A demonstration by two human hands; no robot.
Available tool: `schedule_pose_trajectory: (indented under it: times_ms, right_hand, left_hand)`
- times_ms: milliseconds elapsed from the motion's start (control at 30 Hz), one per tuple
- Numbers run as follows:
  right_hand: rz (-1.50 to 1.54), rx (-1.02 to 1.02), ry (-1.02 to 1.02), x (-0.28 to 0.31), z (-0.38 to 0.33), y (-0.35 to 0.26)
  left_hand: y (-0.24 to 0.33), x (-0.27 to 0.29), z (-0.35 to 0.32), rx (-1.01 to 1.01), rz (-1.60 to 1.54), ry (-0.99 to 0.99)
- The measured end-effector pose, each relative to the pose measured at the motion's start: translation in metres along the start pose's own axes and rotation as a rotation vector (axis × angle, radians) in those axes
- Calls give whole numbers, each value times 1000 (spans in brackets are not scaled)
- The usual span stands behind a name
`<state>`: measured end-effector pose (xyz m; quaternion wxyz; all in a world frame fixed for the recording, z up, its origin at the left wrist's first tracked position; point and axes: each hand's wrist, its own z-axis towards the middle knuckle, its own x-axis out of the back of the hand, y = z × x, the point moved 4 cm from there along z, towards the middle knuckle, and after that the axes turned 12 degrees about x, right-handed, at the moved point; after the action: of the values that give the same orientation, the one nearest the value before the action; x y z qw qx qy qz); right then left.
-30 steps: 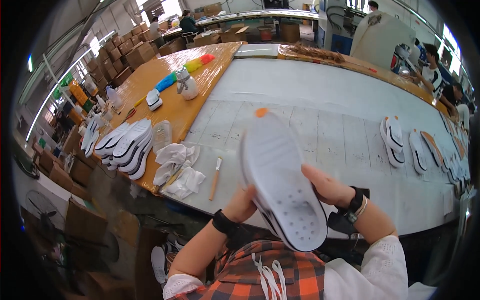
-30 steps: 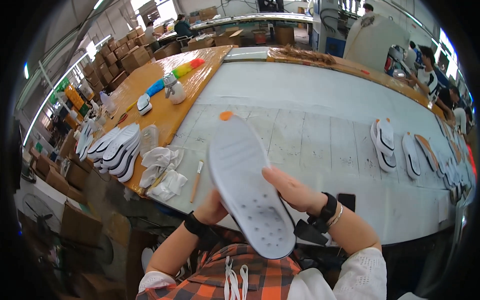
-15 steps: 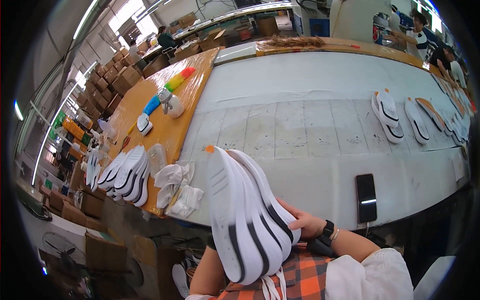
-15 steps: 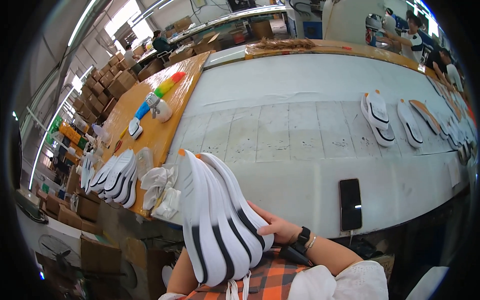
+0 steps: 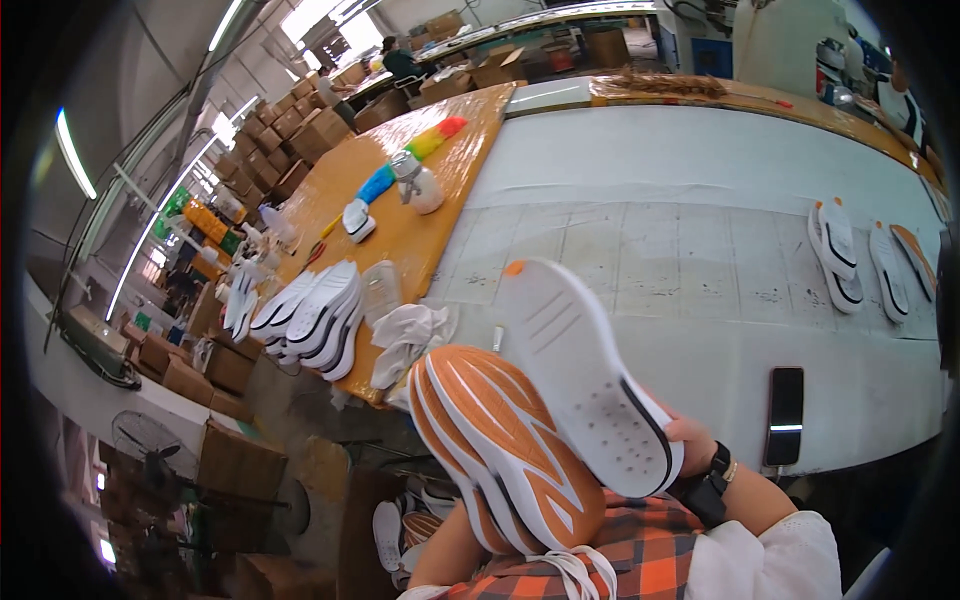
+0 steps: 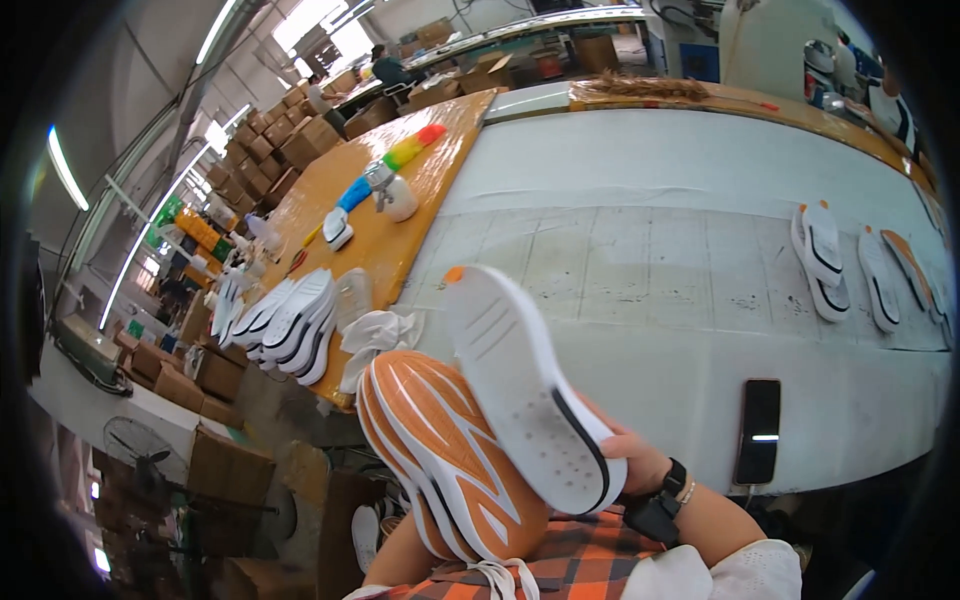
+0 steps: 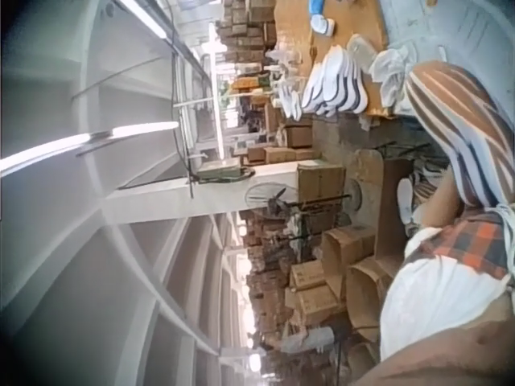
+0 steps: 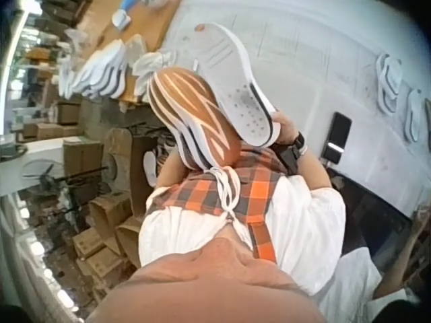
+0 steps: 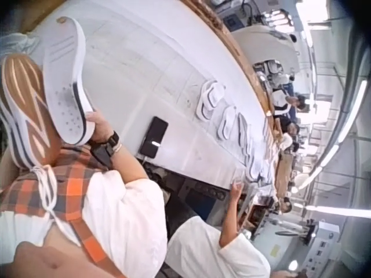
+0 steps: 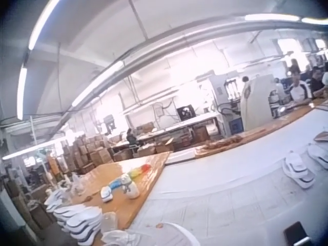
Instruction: The person picks up shoe soles from a conveyor table, stacks and aligns them by hand, and places them into a box.
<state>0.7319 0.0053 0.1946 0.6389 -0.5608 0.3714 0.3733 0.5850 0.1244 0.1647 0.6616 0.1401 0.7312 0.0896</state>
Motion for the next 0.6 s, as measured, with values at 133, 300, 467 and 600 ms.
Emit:
schedule_pose_trajectory:
  times_ms: [133, 300, 467, 600]
  right_hand:
    - [-311, 43, 55, 23, -6, -8]
    - [-304, -13, 51, 25, -3, 18]
    - [1, 17, 70, 41, -4, 25]
    - [-194, 31, 68, 40, 6, 26]
  left_hand:
    - [15, 2, 17, -2, -56, -39]
    - [26, -8, 16, -15, -121, -86]
    - [8, 1, -3, -21, -167, -132]
    - [24, -8, 1, -48, -200, -170]
